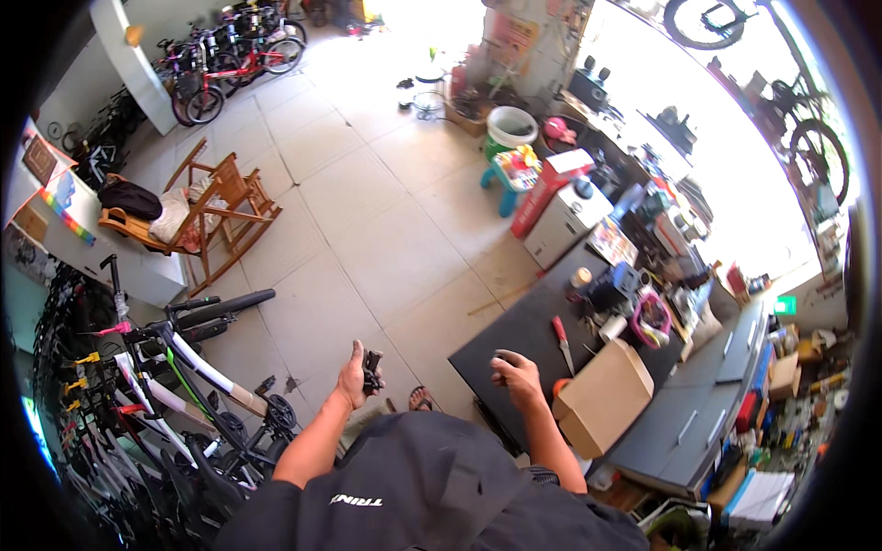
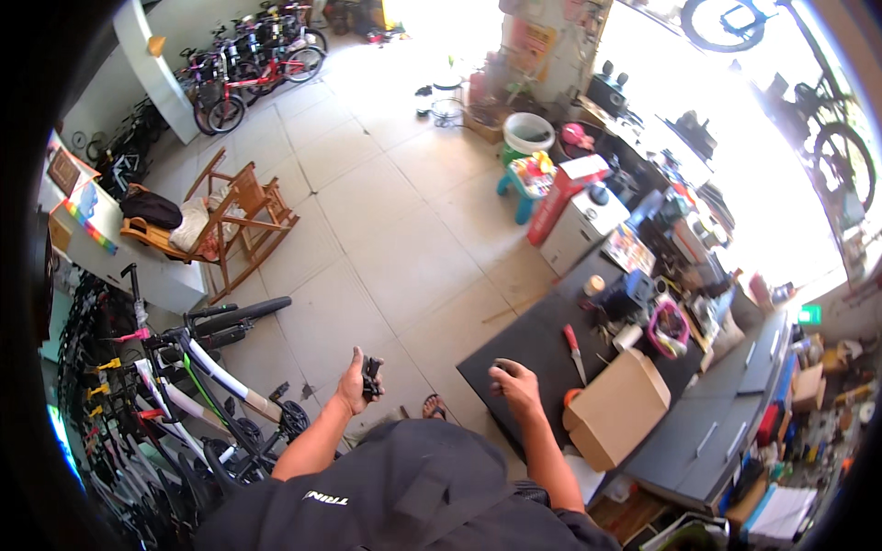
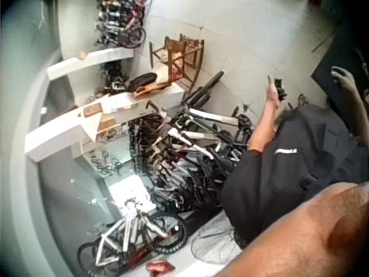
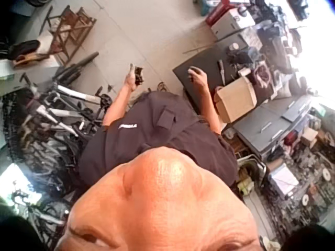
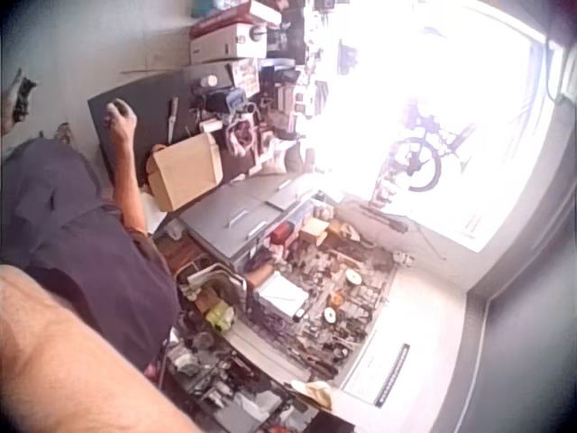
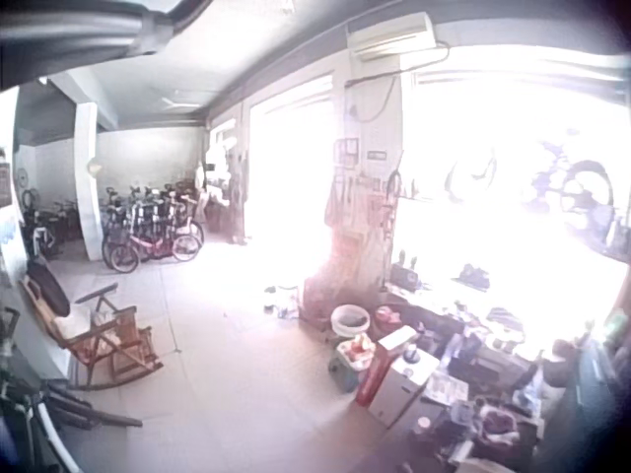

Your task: The person assembles a bicycle handlebar stem and grip, using a screwdriver to tighten components. They then move outside to pick up a screwdriver and a small bag of parts from the ground near a bicycle, returning them to the shop.

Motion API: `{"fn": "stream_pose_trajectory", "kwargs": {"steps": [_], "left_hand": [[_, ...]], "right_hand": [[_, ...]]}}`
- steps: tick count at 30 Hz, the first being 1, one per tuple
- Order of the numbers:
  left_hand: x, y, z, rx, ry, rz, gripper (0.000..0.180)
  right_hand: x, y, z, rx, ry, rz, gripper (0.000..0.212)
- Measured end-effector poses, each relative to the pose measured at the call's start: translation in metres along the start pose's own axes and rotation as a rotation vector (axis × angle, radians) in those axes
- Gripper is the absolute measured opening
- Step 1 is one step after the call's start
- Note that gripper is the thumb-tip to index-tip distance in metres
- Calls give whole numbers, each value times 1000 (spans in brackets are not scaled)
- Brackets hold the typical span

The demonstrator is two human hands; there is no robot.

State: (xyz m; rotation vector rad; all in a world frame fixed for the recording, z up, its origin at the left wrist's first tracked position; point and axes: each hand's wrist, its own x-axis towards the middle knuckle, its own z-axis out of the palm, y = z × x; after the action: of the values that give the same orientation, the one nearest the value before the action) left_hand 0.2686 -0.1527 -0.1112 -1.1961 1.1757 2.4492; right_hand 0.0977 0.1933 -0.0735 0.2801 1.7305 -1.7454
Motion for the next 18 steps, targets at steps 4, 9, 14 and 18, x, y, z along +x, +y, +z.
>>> {"fn": "stream_pose_trajectory", "kwargs": {"steps": [4, 9, 14, 18], "left_hand": [[8, 53, 3, -204, 36, 121, 63], [64, 101, 32, -479, -109, 51, 55], [130, 181, 68, -617, -187, -22, 54], [205, 247, 57, -534, -56, -23, 55]], "right_hand": [[55, -69, 123, -207, -311, -6, 41], [98, -103, 222, -612, -493, -562, 39], [181, -124, 272, -672, -429, -550, 39], [271, -164, 319, -668, -442, -302, 43]]}}
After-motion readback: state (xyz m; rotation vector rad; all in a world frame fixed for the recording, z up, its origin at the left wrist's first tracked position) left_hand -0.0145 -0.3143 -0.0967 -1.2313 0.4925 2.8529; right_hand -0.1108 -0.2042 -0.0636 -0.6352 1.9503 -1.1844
